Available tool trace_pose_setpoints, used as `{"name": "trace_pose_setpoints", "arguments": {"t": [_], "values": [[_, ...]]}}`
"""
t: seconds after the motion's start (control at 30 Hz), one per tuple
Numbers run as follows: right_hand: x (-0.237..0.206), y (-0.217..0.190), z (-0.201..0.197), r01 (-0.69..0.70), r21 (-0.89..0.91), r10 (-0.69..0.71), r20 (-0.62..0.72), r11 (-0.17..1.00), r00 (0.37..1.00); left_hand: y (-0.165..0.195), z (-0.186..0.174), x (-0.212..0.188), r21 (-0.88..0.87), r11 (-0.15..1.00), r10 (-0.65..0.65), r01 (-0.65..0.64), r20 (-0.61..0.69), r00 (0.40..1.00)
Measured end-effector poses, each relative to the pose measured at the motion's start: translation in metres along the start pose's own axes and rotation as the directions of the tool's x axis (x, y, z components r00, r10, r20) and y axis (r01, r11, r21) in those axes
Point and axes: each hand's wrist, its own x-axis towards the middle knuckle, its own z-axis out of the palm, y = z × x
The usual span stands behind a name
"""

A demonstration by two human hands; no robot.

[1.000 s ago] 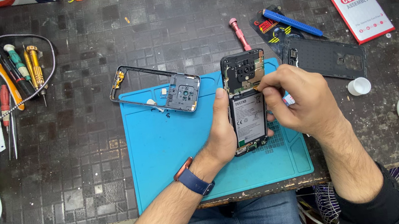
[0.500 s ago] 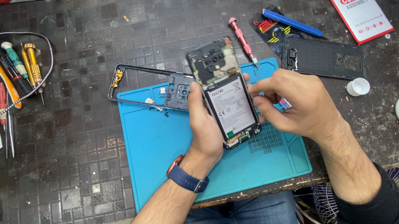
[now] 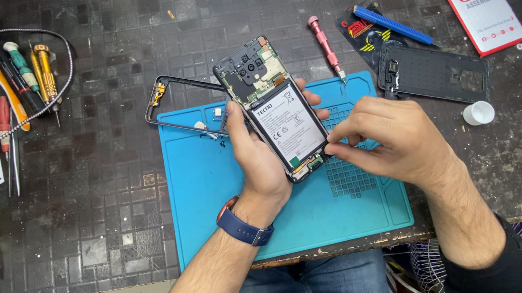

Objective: The person disassembles a smartphone by removing the SIM tray, prying open the back cover, and detaching internal components. They use a screwdriver and a prying tool to separate the battery and screen from the chassis.

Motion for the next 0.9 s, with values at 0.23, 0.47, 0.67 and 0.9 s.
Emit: {"name": "trace_pose_setpoints", "arguments": {"t": [0.23, 0.47, 0.67, 0.9], "values": [[0.001, 0.001, 0.002, -0.023, -0.059, 0.026, 0.051, 0.998, 0.998, -0.004, -0.001, -0.001, 0.06, 0.998, 0.004, -0.004, 0.0, 1.0], [0.001, -0.002, 0.002, 0.023, -0.087, -0.017, 0.072, 0.996, 0.997, -0.005, -0.003, 0.0, 0.058, 0.998, 0.029, -0.028, -0.023, 0.999], [-0.001, -0.006, 0.002, 0.141, -0.206, -0.133, 0.052, 0.968, 0.99, -0.004, -0.002, 0.0, 0.065, 0.998, 0.004, -0.001, -0.043, 0.999], [-0.002, -0.008, 0.014, 0.293, -0.266, -0.295, 0.034, 0.918, 0.955, 0.007, -0.005, -0.001, 0.104, 0.994, 0.029, -0.022, -0.074, 0.997]]}}
